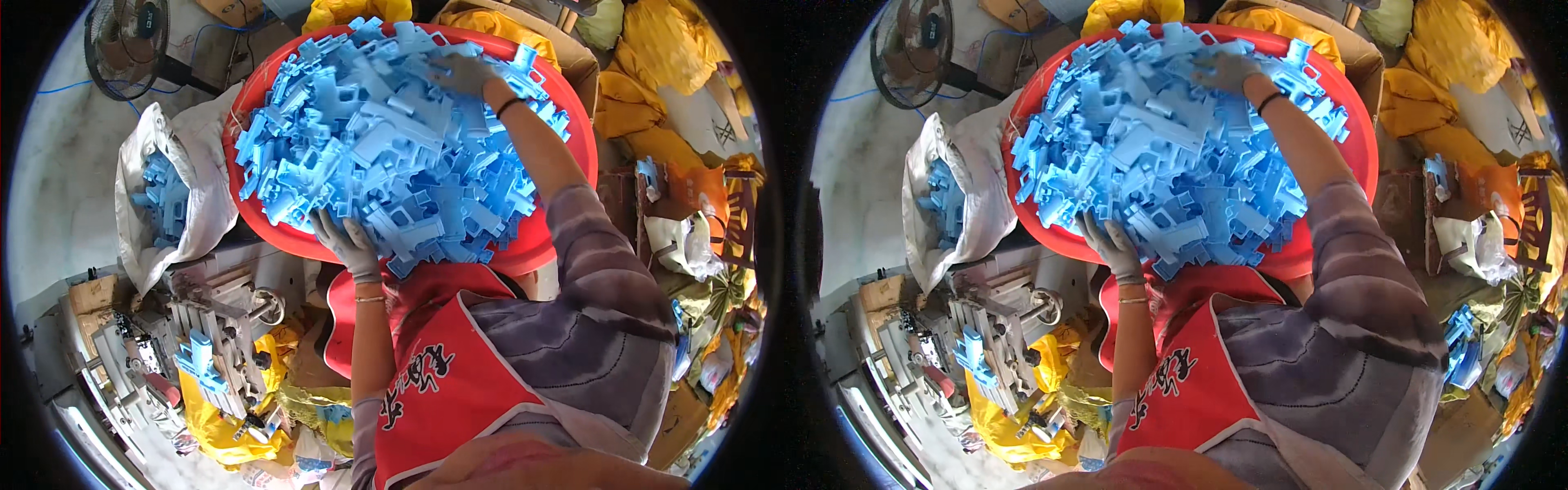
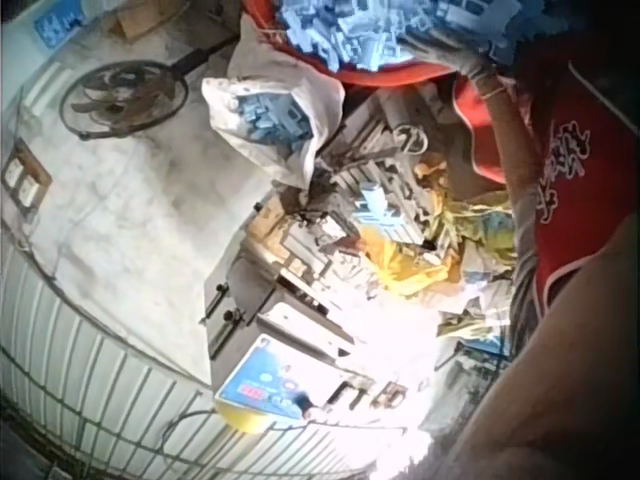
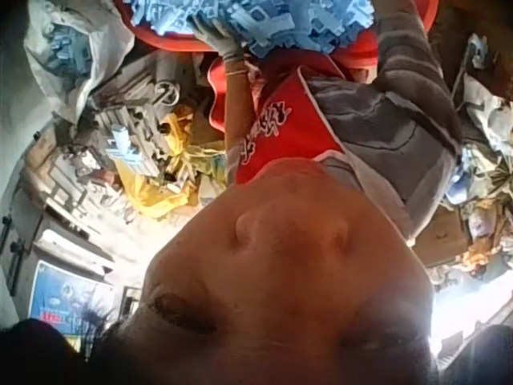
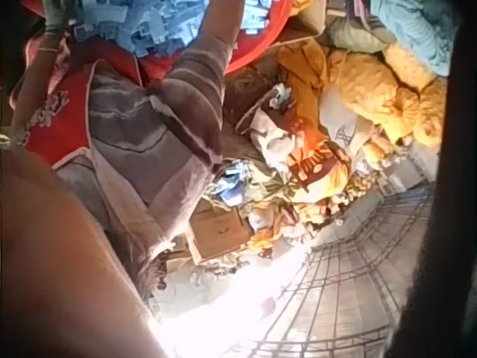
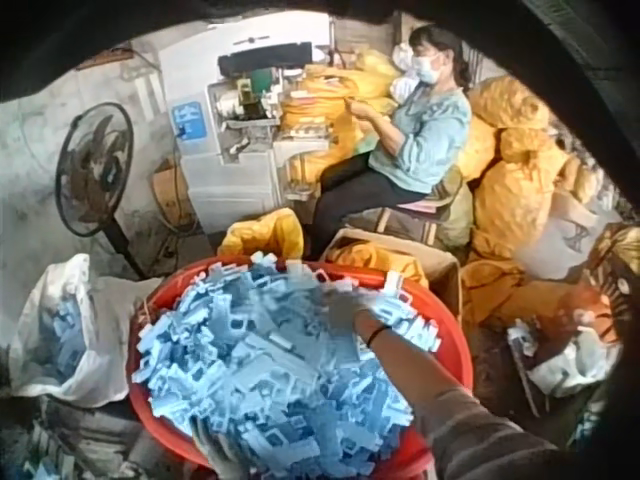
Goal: The person prints text onto toy guns using a printing machine and places them into a bag, applies ink from a container, empties a sack of toy guns into a basin, and prints more toy guns on the machine.
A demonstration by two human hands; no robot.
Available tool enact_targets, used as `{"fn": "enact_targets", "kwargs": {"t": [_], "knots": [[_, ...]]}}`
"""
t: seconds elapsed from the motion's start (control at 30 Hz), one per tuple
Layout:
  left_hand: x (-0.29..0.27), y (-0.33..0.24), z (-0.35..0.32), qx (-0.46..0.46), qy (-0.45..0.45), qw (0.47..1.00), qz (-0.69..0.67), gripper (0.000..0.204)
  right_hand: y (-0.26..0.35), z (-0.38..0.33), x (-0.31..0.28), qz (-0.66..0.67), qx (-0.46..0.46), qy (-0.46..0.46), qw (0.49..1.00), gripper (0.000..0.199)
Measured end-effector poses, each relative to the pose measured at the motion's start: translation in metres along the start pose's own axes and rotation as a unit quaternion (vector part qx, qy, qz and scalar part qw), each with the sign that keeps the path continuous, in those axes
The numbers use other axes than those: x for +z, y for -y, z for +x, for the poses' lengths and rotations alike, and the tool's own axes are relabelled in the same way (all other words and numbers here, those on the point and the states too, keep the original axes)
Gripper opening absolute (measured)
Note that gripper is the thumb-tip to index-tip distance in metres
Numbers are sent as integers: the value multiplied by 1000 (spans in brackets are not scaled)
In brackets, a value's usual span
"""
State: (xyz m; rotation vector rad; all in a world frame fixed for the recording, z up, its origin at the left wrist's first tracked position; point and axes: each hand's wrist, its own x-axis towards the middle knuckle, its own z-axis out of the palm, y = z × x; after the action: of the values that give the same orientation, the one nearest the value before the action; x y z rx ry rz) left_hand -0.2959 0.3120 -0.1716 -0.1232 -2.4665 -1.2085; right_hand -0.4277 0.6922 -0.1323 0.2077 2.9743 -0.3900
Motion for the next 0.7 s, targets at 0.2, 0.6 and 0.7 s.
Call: {"fn": "enact_targets", "kwargs": {"t": [0.2, 0.6, 0.7], "knots": [[-4, -15, 5, 27, 37, 999, -16, 55, 19, -90, 42, 36, -74, -30, 996, 51], [-41, -1, -43, -72, 8, 988, -137, 51, 49, -151, 10, 62, -184, -125, 973, 48], [-57, -3, -56, -23, -8, 997, -74, 50, 39, -146, 23, 136, -220, -95, 961, 60]]}}
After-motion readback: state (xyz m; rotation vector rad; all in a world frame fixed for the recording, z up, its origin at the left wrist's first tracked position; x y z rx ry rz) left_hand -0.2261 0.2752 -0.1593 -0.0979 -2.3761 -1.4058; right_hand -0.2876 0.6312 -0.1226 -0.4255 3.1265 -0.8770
